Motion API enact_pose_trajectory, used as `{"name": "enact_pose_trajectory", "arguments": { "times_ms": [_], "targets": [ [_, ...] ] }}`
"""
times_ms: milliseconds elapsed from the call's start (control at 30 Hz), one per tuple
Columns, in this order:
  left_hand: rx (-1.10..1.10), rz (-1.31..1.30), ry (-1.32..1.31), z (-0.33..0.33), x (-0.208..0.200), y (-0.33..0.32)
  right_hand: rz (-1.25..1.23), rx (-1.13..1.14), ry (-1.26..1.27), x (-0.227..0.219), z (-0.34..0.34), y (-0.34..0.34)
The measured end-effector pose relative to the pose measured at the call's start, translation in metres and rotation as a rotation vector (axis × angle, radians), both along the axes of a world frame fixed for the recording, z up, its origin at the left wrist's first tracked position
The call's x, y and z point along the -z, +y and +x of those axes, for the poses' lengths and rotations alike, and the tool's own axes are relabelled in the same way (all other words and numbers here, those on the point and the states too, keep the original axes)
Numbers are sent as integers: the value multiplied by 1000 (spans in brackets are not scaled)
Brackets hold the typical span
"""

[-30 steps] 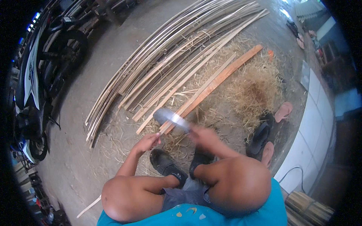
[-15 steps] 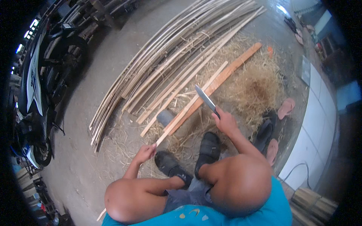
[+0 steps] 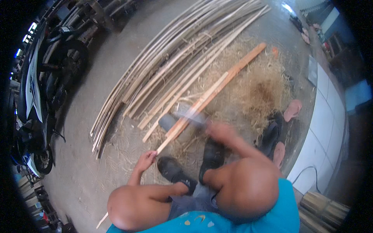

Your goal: The person sits on the floor and uses a knife to shave thin strips from long wooden sticks. They repeatedly scrape the knife along the sticks to remove bark and smooth the surface, then inspect and stack the finished pieces.

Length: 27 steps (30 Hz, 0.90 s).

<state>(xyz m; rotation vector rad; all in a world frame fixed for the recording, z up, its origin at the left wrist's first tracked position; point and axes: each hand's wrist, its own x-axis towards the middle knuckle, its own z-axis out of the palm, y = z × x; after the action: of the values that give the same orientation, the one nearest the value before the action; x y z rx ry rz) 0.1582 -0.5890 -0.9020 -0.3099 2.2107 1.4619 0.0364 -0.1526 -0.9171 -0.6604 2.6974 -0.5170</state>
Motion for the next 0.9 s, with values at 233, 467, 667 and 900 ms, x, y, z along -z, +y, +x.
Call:
{"name": "enact_pose_trajectory", "arguments": {
  "times_ms": [233,467,667,900],
  "targets": [
    [117,-75,76,3,-1,-13,-236,681,250,-51,-33,47],
    [378,-607,174,-29,-32,41,-4,224,-156,-44,47,-58],
    [245,-279,63,-5,-20,20,-67,882,140,-65,-69,93],
    [194,-215,43,3,-10,18,-165,-43,-153,-52,45,-85]
  ]
}}
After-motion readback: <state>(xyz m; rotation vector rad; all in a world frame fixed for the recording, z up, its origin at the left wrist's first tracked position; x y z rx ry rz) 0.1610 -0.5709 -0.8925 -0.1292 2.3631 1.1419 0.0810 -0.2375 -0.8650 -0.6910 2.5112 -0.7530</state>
